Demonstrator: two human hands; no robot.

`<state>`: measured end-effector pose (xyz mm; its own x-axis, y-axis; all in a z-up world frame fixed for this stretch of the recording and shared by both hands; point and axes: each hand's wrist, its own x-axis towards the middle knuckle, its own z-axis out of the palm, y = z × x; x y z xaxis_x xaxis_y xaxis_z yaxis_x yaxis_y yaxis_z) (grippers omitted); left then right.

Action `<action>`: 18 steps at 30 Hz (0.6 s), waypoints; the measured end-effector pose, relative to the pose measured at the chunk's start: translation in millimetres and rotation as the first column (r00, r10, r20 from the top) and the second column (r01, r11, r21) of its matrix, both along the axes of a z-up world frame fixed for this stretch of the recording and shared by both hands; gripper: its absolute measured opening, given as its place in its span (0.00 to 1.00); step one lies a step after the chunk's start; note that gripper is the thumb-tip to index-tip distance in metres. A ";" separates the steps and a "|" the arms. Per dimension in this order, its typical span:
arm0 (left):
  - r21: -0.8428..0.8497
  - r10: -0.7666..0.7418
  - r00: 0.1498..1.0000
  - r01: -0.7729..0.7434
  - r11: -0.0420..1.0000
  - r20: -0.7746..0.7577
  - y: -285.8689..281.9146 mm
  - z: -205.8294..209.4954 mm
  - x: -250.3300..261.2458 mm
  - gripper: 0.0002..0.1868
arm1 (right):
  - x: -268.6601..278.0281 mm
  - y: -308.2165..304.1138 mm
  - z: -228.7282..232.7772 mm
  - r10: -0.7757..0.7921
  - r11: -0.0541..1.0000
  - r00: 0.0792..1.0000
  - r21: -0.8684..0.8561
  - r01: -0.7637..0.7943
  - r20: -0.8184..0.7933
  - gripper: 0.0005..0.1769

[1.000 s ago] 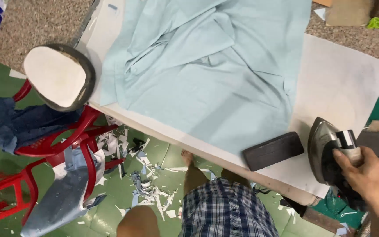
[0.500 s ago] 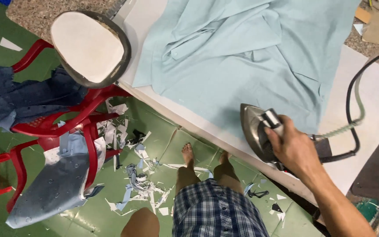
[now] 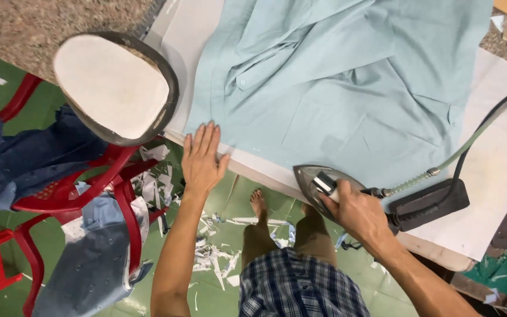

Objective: The person irons a light blue shirt on a white ironing board using a steam iron. They repeatedly smooth the fabric, reposition the shirt, and iron different sections including the body and sleeves.

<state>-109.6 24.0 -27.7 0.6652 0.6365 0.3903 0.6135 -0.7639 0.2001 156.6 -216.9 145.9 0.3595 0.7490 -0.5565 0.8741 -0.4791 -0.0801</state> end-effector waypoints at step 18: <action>0.191 0.392 0.916 -0.371 0.909 -0.087 74.4 35.3 -62.3 0.33 | -22.8 49.5 1.5 0.097 0.991 0.989 0.106 -0.085 -0.112 0.29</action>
